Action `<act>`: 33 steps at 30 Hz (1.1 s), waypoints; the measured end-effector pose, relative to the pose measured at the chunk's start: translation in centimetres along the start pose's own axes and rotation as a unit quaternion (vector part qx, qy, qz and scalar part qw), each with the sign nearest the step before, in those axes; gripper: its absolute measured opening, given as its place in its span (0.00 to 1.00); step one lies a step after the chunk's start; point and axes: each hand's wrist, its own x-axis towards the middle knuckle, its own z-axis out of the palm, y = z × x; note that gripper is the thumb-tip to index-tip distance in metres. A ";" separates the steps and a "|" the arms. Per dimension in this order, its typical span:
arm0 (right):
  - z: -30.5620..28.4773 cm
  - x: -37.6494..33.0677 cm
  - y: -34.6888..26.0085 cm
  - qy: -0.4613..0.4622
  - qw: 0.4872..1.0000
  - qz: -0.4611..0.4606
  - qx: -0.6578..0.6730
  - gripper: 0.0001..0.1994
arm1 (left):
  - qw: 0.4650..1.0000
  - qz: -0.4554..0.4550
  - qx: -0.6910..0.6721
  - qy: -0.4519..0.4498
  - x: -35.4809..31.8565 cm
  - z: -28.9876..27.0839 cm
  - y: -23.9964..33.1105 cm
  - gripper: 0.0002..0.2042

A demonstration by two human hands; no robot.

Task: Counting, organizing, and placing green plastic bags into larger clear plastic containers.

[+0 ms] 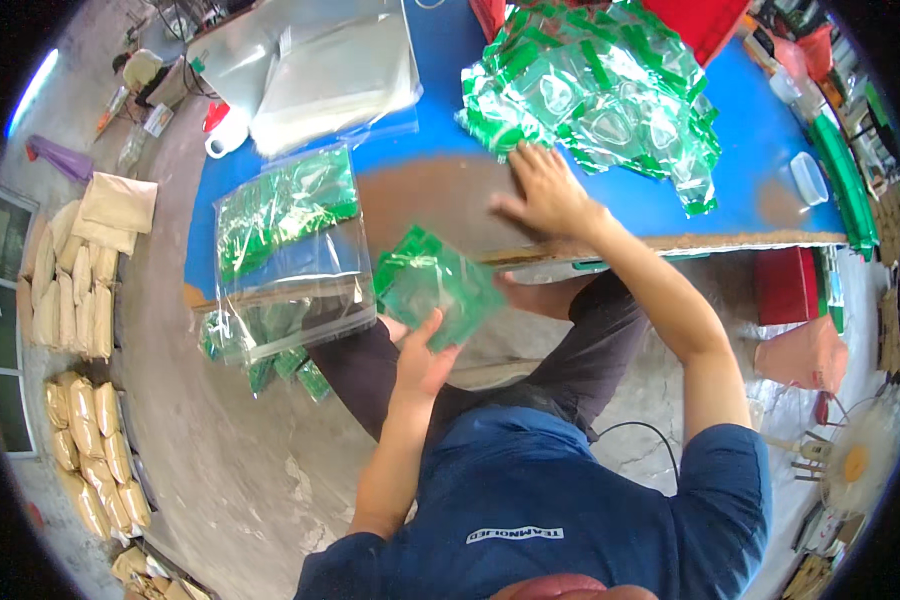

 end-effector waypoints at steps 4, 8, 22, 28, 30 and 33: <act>-3.2 -5.5 -4.3 -0.010 0.994 -0.097 0.050 0.43 | 0.996 -0.027 0.069 0.050 -1.6 -1.2 -0.6 0.30; -2.0 -7.2 -4.1 -0.003 0.975 -0.153 0.158 0.25 | 0.935 0.114 0.311 -0.127 -2.1 -0.3 1.1 0.26; -4.3 5.7 8.5 0.213 0.973 0.010 0.094 0.28 | 0.892 0.256 0.352 -0.120 -3.0 3.7 2.0 0.23; 1.6 4.5 11.1 0.083 0.973 0.196 -0.089 0.41 | 0.978 0.137 0.141 -0.069 -3.8 0.9 1.4 0.29; 3.8 4.6 8.2 0.060 0.981 0.182 0.021 0.42 | 0.982 0.129 0.126 -0.054 -3.9 0.8 1.2 0.29; 3.2 4.0 6.6 0.093 0.977 0.188 0.035 0.42 | 0.977 0.132 0.161 -0.034 -4.2 1.3 0.9 0.29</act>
